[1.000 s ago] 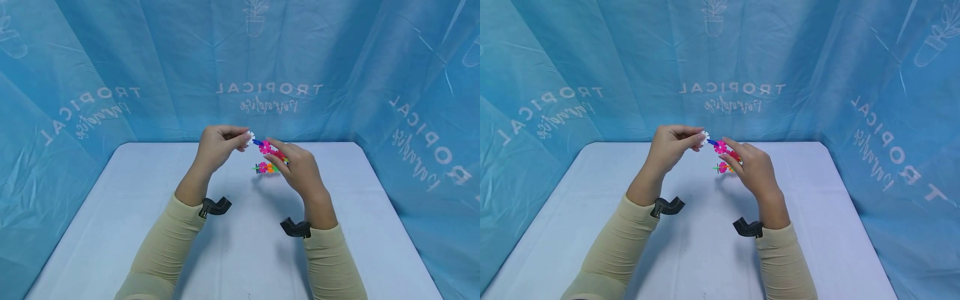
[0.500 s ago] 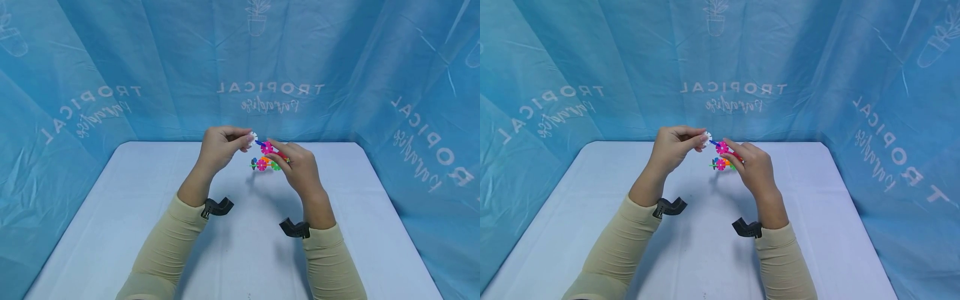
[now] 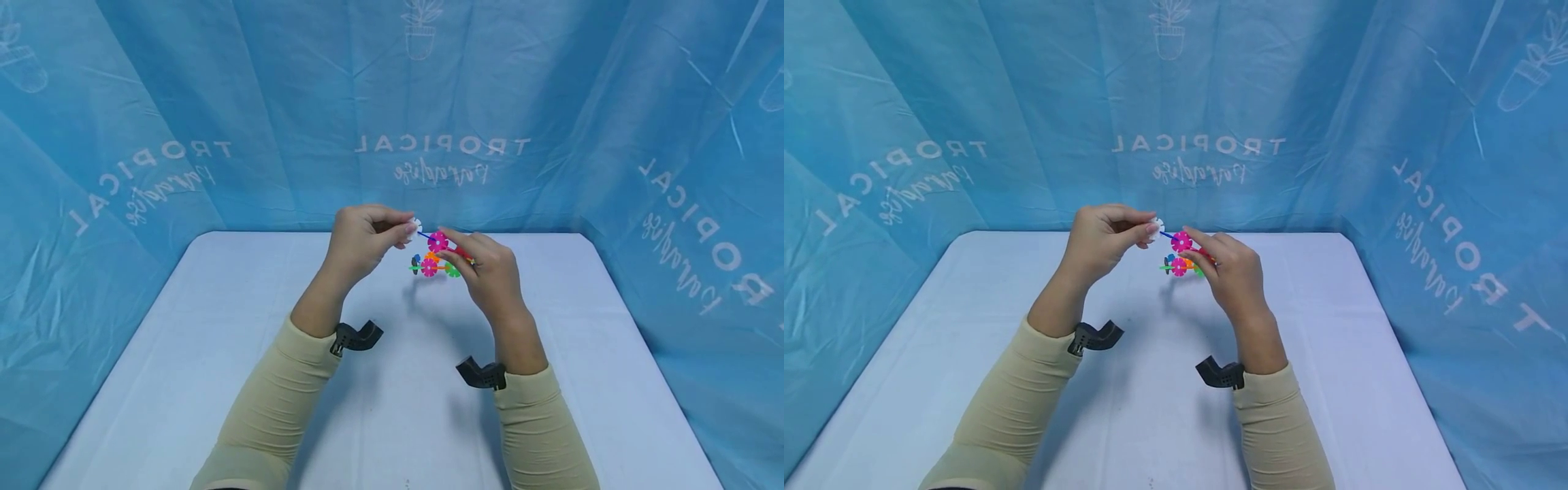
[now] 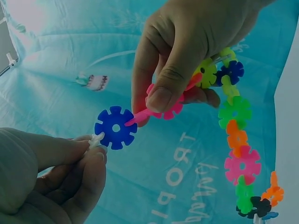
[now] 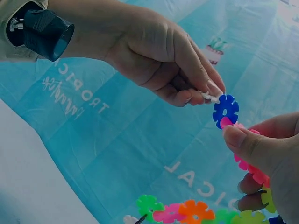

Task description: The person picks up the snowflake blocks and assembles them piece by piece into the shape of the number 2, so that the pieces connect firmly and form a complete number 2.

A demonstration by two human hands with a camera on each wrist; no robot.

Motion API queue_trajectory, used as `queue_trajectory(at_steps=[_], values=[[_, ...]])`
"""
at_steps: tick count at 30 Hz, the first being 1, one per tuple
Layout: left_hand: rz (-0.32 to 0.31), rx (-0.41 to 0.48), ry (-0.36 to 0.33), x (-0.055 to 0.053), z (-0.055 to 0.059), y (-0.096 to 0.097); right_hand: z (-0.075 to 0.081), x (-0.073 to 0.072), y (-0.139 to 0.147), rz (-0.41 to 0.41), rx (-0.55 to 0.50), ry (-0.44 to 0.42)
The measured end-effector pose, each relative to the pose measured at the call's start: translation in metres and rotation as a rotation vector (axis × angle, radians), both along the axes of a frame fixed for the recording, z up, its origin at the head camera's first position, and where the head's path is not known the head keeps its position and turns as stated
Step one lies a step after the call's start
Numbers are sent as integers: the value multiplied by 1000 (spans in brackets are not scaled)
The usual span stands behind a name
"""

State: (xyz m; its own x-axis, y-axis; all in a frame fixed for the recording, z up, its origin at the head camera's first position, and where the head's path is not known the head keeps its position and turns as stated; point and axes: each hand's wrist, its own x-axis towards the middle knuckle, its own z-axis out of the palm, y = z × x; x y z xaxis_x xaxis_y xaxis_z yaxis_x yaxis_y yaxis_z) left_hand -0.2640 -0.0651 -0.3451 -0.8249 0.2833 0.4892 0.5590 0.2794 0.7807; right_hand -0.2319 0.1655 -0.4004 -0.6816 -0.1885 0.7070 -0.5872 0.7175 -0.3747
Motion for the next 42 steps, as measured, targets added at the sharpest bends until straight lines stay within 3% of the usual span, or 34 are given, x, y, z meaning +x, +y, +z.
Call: queue_trajectory(at_steps=[7,16,23,35,39,42], values=[[21,-27,50,-1,-5,4,-2,0,-2,-19,-23,1],[64,-73,35,-1,-9,7,-8,-2,-1,-42,0,-4],[51,-35,-35,-4,-13,2,-10,-4,-5,-7,-24,-20],[5,-21,10,-3,-9,-2,-7,-6,0,32,-112,-23],[19,10,46,-8,-20,-12,-6,-5,5,26,-184,-53],[0,-31,29,-18,-43,-23,-8,-7,8,46,-283,-97]])
